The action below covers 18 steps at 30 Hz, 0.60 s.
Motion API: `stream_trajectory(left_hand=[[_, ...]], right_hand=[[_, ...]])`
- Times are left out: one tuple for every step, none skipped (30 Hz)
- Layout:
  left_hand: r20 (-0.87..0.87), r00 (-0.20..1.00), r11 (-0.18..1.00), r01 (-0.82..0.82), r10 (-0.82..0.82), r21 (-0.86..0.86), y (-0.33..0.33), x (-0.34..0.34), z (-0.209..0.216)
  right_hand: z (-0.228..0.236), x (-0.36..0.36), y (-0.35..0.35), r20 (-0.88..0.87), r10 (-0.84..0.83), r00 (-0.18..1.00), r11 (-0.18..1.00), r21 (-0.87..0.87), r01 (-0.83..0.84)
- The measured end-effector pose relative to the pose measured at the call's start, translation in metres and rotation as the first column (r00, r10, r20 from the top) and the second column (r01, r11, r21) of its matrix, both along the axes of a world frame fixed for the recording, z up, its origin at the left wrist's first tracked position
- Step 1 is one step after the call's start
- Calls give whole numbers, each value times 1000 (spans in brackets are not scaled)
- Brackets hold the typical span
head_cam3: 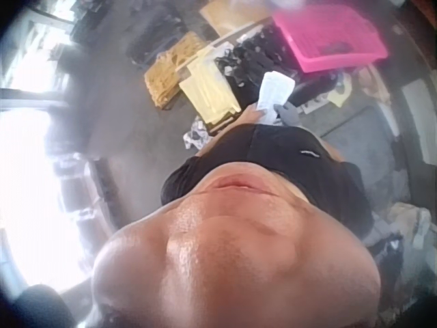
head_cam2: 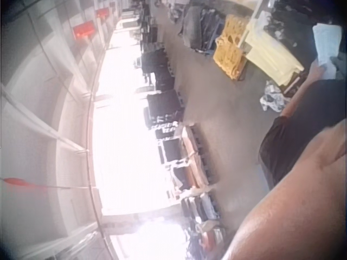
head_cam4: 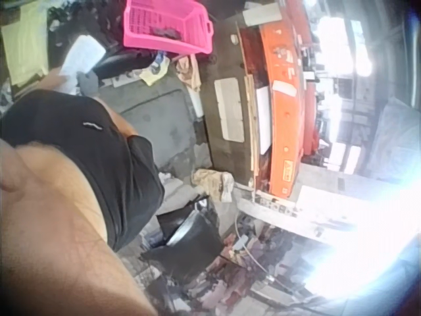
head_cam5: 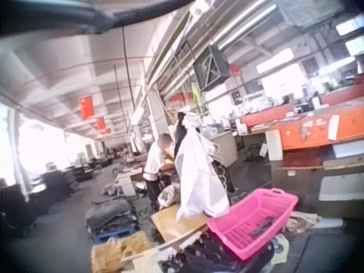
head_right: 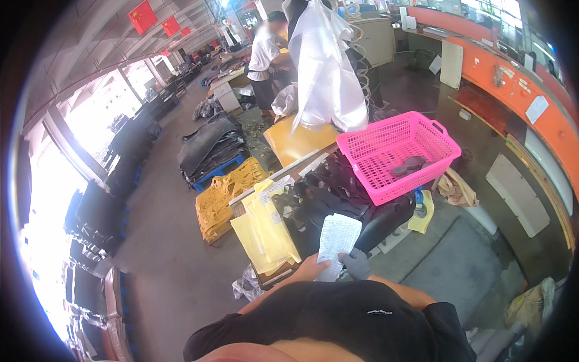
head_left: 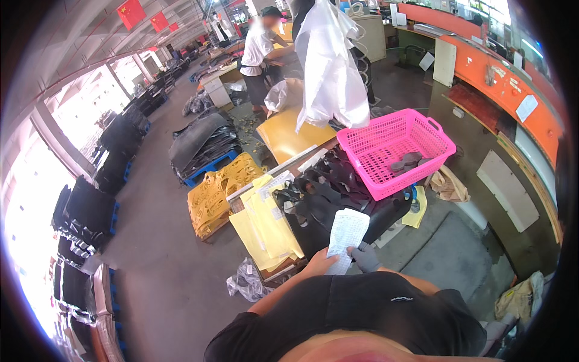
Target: The person carries a pink basket containing dark shoe insoles and a paper list through a workshop, then places the basket on a workbench. They remove the insoles one by one, inspect each, and place them on the bench. The person also handles a black plastic sheet and continues to sort the insoles.
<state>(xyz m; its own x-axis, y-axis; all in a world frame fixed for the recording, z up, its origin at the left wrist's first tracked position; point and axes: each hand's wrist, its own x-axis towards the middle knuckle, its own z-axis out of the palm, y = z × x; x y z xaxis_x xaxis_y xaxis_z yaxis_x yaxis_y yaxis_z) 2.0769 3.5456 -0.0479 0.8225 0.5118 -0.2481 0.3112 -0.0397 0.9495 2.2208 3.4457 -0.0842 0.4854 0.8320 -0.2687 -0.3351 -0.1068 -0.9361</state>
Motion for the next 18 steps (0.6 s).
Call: stream_trajectory(left_hand=[[-43,999,1000,23,-22,13,5,0,1],[-97,994,999,49,-46,23,11,3,2],[-150,986,996,78,-72,33,19,6,4],[-155,983,995,98,-97,0,28,9,5],[-163,979,992,119,-123,-32,37,12,6],[-151,977,986,140,-152,-86,47,16,8],[-139,980,988,135,-145,-81,55,22,9],[-94,982,986,160,-164,-46,64,26,10],[-80,982,985,169,-172,-46,73,31,10],[-51,983,982,171,-176,-77,83,35,10],[-43,985,985,163,-165,-48,92,39,10],[-24,988,987,150,-151,-55,100,43,9],[-44,990,988,129,-133,-89,107,45,7],[-73,991,994,107,-109,-27,115,46,4],[-52,996,997,71,-69,29,121,44,-1],[49,998,993,32,-38,112,128,38,-6],[26,999,996,-32,30,88,137,35,-12],[-53,994,993,-91,96,80,148,29,-19]], right_hand=[[1,3,2,28,-18,999,1000,1,18],[3,6,5,58,-38,998,999,3,38],[5,12,9,40,-51,998,999,16,50],[7,18,14,22,-66,998,998,26,65],[9,21,18,-16,-81,997,995,63,81],[12,23,24,36,-107,994,994,14,107],[14,26,31,72,-130,989,991,-11,131],[17,29,39,87,-164,983,983,-72,170],[19,31,45,51,-193,980,981,23,192],[21,34,53,76,-212,974,977,36,210],[22,37,61,70,-229,971,973,47,226],[22,39,67,61,-240,969,969,83,234],[22,43,74,89,-212,973,977,31,210],[20,43,80,52,-237,970,967,107,231],[17,43,89,53,-241,969,960,162,229],[13,40,95,50,-266,963,957,132,258],[9,36,96,36,-236,971,965,129,230],[5,32,101,9,-225,974,974,23,224]])
